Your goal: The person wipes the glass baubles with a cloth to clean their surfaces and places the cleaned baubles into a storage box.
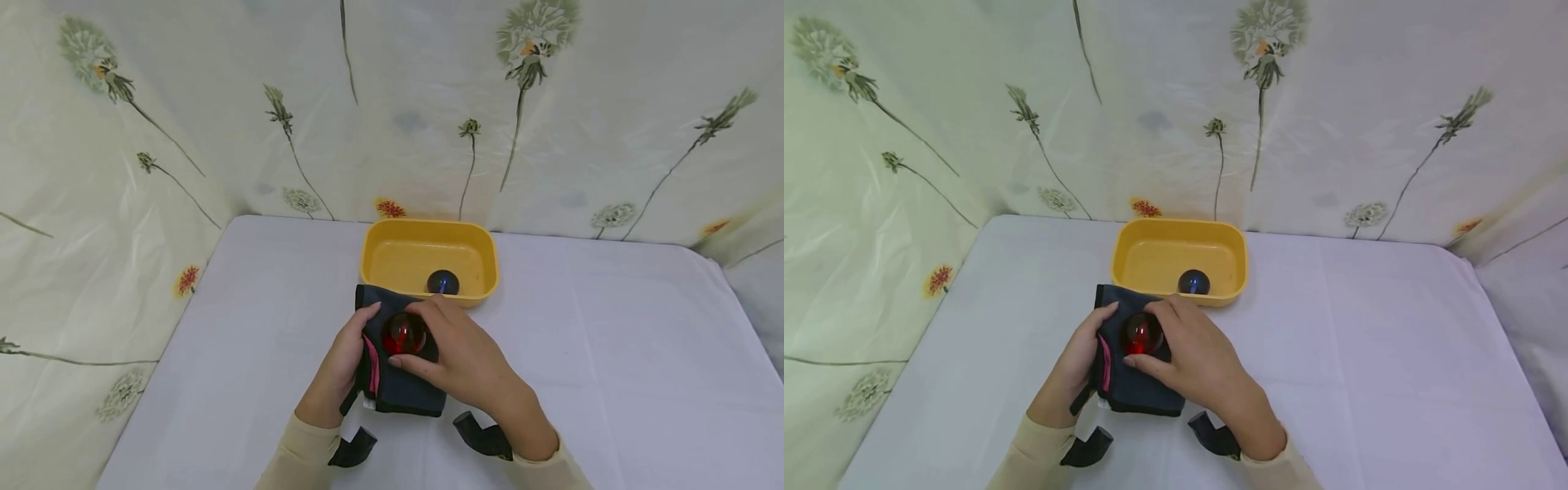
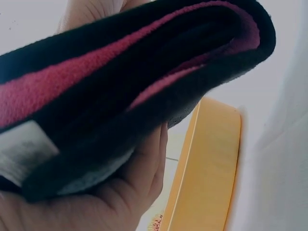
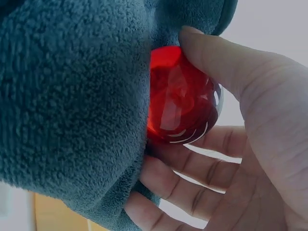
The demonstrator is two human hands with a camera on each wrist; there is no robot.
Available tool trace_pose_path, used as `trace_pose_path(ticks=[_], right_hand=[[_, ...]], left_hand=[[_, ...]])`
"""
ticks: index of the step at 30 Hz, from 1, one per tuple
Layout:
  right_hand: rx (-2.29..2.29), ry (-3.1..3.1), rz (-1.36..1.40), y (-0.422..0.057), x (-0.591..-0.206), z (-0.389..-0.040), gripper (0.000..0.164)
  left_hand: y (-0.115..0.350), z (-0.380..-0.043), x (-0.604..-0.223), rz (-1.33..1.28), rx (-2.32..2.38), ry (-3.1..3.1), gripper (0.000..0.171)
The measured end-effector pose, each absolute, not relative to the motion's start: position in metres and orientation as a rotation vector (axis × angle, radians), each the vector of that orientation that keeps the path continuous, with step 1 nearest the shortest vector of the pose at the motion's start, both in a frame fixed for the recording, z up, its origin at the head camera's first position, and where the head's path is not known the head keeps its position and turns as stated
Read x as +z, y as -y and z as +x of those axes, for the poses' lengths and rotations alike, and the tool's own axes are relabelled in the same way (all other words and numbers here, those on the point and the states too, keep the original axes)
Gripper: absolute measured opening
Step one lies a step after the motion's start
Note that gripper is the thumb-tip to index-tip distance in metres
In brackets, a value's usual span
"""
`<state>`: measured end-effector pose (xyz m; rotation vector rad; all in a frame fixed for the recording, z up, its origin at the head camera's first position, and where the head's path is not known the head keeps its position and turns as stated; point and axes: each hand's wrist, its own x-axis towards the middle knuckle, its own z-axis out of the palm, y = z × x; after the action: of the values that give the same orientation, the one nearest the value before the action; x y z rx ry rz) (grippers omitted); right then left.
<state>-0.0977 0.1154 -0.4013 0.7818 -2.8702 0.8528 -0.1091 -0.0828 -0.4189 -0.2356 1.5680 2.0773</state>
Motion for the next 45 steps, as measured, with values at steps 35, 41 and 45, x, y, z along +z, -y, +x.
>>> trace_pose_path(ticks=[35,41,45], right_hand=[[0.809,2.858,0.768,-0.1177,-0.4012,-0.0992,0.071],[0.831,2.871,0.776,-0.1142,-0.4022,-0.0985,0.079],[0.836,2.874,0.788,-0.1131,-0.4036,-0.0976,0.085]], left_hand=[[0.0833,-0.1069,-0.4188,-0.197,2.044,-1.594,0.061],[0.0844,-0.1081,-0.4193,-0.235,2.070,-1.618,0.061],[0.0851,-0.1097,-0.4201,-0.230,2.087,-1.614,0.060]])
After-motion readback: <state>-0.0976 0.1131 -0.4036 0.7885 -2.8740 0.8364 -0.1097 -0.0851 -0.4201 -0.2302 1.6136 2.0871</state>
